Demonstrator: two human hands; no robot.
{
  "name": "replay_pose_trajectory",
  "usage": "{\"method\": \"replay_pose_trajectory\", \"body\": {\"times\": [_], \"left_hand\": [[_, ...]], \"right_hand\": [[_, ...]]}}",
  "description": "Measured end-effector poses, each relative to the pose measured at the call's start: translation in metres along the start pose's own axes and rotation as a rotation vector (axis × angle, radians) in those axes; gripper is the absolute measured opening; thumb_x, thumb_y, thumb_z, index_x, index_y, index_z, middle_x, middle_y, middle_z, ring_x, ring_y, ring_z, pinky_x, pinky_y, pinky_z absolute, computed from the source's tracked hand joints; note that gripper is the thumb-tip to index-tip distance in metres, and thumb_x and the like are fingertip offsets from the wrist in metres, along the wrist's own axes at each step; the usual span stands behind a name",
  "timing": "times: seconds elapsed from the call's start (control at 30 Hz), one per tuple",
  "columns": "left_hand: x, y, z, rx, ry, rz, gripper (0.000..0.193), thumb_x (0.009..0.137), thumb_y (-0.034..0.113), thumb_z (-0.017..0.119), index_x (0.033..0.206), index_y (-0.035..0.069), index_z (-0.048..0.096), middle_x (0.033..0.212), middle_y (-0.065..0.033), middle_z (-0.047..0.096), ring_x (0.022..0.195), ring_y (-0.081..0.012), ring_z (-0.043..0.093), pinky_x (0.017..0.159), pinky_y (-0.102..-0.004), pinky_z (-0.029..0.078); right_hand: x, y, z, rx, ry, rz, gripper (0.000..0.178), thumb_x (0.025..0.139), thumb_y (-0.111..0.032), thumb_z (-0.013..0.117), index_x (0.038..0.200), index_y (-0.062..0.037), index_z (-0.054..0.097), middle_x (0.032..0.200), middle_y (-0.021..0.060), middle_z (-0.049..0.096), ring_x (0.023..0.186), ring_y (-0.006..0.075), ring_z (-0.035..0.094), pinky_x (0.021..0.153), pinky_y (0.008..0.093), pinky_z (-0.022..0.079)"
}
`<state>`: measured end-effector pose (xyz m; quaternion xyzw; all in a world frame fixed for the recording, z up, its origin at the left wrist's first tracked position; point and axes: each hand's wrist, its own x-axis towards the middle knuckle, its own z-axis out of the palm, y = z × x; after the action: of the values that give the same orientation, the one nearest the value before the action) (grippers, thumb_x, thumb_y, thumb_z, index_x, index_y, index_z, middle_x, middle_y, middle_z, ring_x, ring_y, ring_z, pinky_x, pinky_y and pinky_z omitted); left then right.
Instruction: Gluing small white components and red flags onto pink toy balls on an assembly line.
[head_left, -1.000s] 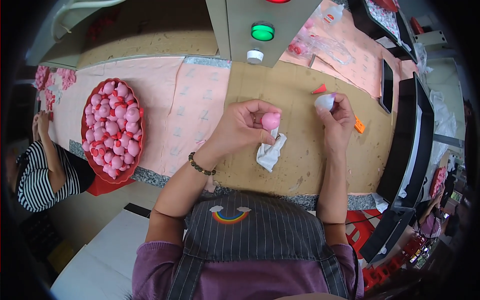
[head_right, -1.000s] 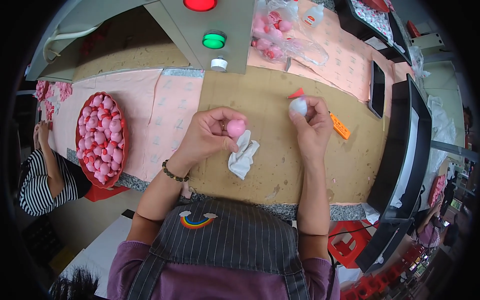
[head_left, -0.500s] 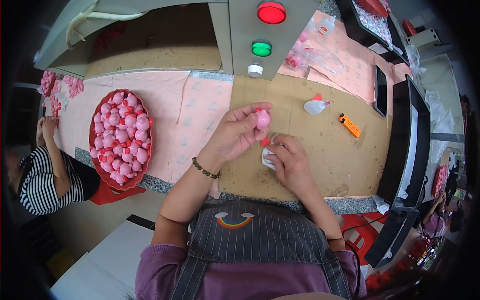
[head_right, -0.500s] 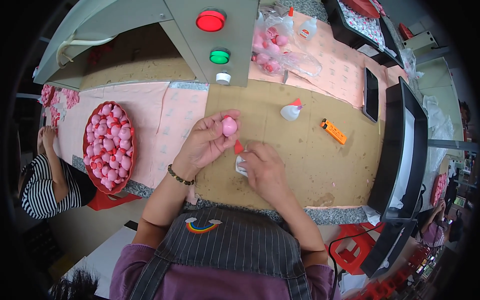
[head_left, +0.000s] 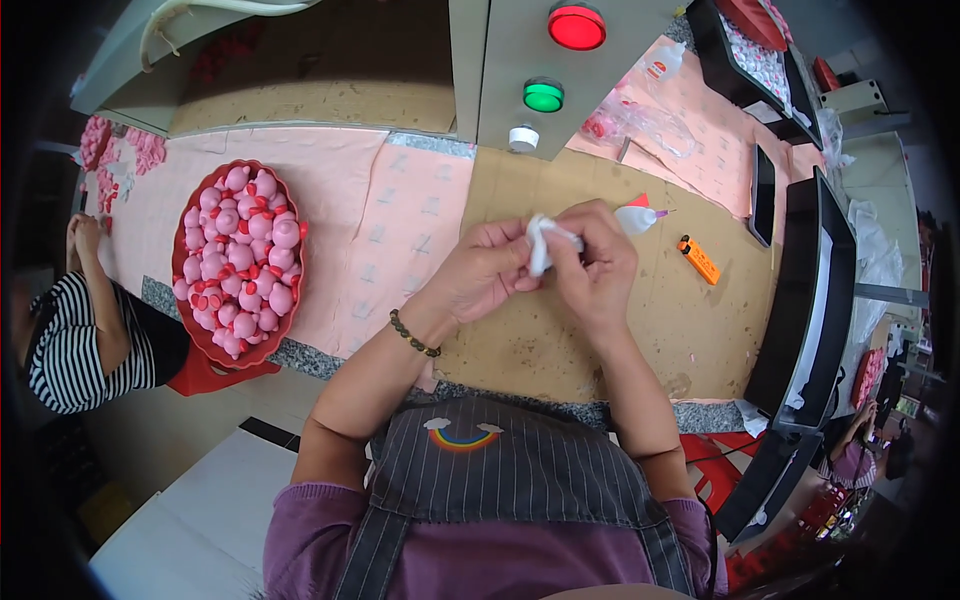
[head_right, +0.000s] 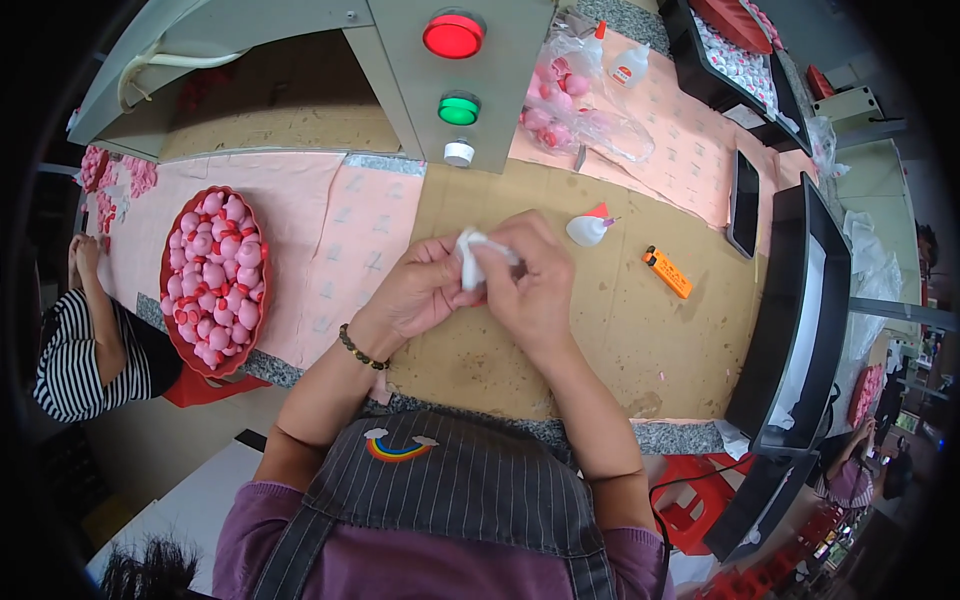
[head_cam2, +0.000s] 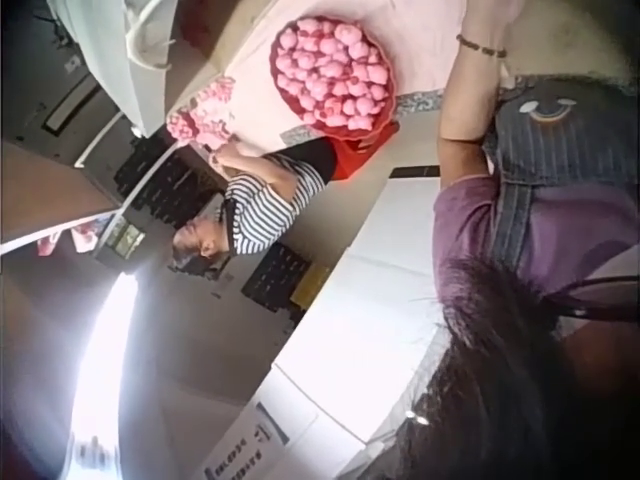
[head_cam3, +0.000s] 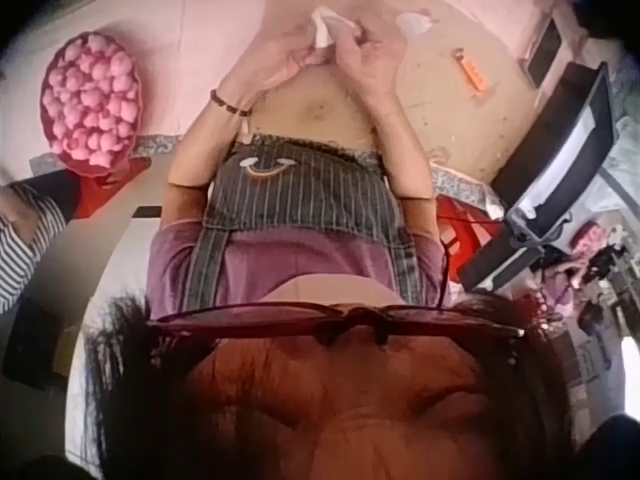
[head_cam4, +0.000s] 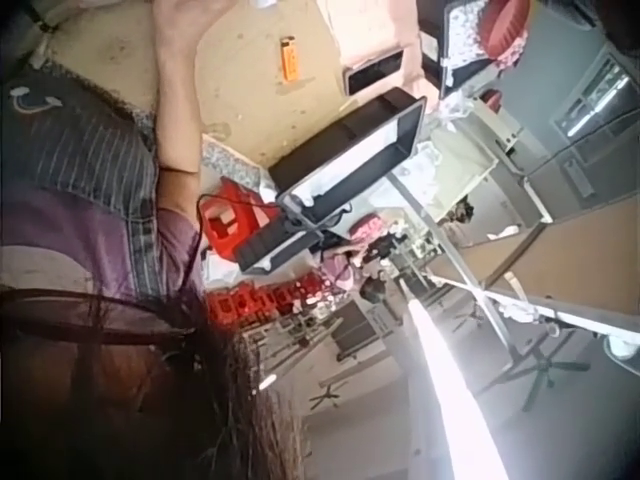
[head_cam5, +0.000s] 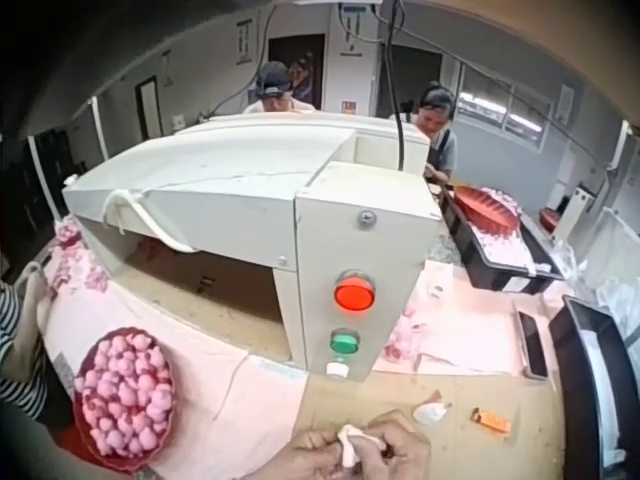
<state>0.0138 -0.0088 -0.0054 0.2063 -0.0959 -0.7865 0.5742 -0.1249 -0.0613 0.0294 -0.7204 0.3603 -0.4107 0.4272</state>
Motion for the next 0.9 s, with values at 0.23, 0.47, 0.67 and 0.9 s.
{"method": "replay_pose_trajectory", "body": {"times": [0.23, 0.47, 0.67, 0.9], "left_hand": [[0.0, 0.001, 0.001, -0.008, -0.039, 0.038, 0.027, 0.09, 0.014, 0.054, 0.112, -0.003, 0.053, 0.089, -0.0063, 0.058, 0.072, -0.0125, 0.054, 0.06, -0.023, 0.044], [0.003, -0.003, -0.009, 0.059, -0.056, 0.042, 0.029, 0.091, 0.013, 0.052, 0.115, -0.003, 0.052, 0.088, -0.0059, 0.058, 0.069, -0.0121, 0.053, 0.059, -0.0229, 0.043], [0.001, -0.011, 0.001, 0.139, -0.007, 0.081, 0.027, 0.091, 0.009, 0.051, 0.116, -0.001, 0.052, 0.095, -0.0061, 0.059, 0.074, -0.0113, 0.053, 0.063, -0.0234, 0.044], [0.003, -0.009, 0.002, 0.012, 0.097, 0.168, 0.027, 0.088, 0.005, 0.055, 0.115, 0.0, 0.052, 0.092, -0.0068, 0.059, 0.07, -0.0117, 0.053, 0.062, -0.024, 0.044]], "right_hand": [[0.006, 0.002, -0.002, 0.674, 0.131, 0.504, 0.008, 0.083, 0.005, 0.056, 0.089, 0.0039, 0.061, 0.085, 0.0018, 0.057, 0.072, 0.0086, 0.054, 0.063, 0.0211, 0.043], [0.006, -0.006, 0.006, -0.047, 0.018, 0.053, 0.01, 0.081, -0.005, 0.062, 0.087, 0.0026, 0.062, 0.077, 0.0065, 0.058, 0.065, 0.0097, 0.055, 0.053, 0.0234, 0.044], [0.033, 0.011, 0.006, 0.088, 0.233, 0.422, 0.008, 0.085, -0.006, 0.058, 0.086, 0.0016, 0.061, 0.07, 0.0021, 0.058, 0.056, 0.0047, 0.05, 0.05, 0.0178, 0.039], [0.009, -0.002, 0.001, -0.036, 0.047, -0.15, 0.004, 0.085, -0.001, 0.055, 0.085, 0.0019, 0.058, 0.08, 0.0036, 0.057, 0.06, 0.0055, 0.05, 0.053, 0.0189, 0.04]]}}
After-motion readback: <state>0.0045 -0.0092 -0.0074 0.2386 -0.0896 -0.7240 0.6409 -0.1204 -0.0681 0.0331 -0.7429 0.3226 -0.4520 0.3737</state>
